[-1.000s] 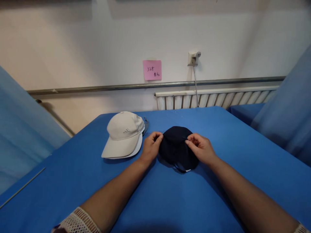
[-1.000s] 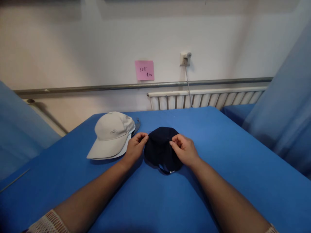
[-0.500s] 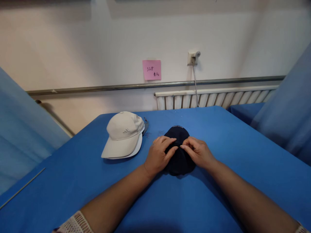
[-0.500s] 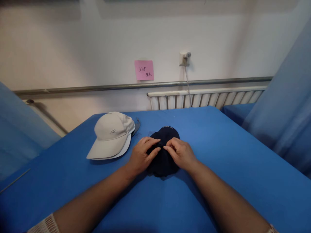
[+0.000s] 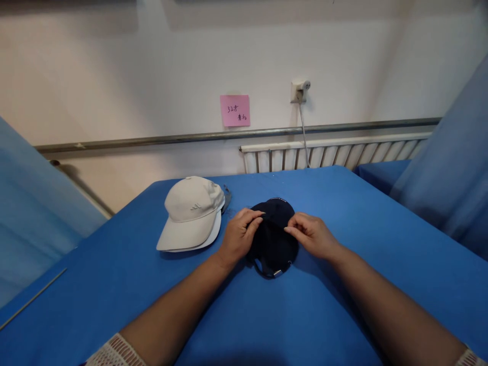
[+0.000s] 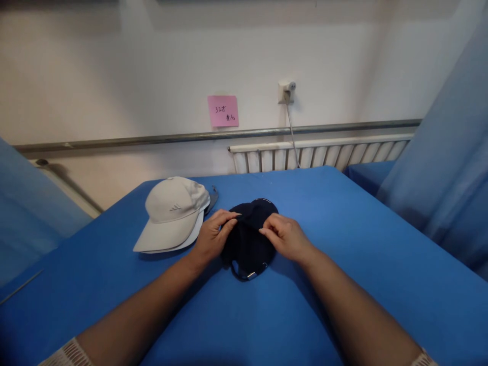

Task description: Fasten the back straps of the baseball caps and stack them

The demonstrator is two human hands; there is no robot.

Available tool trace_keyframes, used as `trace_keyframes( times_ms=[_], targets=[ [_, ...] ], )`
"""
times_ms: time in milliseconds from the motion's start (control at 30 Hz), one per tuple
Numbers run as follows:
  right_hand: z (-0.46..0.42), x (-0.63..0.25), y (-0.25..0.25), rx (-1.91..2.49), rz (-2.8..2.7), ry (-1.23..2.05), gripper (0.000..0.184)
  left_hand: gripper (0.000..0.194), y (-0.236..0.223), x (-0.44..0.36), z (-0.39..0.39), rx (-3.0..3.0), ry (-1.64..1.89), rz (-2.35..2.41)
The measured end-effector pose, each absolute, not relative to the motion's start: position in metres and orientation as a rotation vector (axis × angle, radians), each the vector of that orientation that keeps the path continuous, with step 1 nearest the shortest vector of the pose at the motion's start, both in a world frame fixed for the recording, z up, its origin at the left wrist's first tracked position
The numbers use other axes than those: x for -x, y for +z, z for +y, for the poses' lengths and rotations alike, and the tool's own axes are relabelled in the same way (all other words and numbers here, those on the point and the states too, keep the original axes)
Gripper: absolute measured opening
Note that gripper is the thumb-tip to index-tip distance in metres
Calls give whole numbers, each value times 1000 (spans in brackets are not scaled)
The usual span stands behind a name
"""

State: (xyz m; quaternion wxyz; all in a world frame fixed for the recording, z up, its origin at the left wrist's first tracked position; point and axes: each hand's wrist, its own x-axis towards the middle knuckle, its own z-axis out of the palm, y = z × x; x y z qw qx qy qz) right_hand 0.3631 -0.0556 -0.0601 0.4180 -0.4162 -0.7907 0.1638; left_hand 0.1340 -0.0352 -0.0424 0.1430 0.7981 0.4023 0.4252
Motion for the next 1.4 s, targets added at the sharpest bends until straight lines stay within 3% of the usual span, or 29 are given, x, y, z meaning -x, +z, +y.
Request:
trace_keyframes(
  times_ms=[467,700,967,1400],
  targets=[
    [-53,-359,-68,1057,-2012,485,14,23,-43,-131,-30,-2302,1214,1191],
    [-55,-359,-67,1143,-1872,515,17,17,-38,-121,-40,-2312,1392,1364],
    [-56,-357,-69,1116,-1851,489,16,18,-28,-114,-57,-2813,950,1398],
    [-67,-345,-65,1010,-1879,430,16,24,-9,-93,-45,-2178,1226,1396]
  ],
)
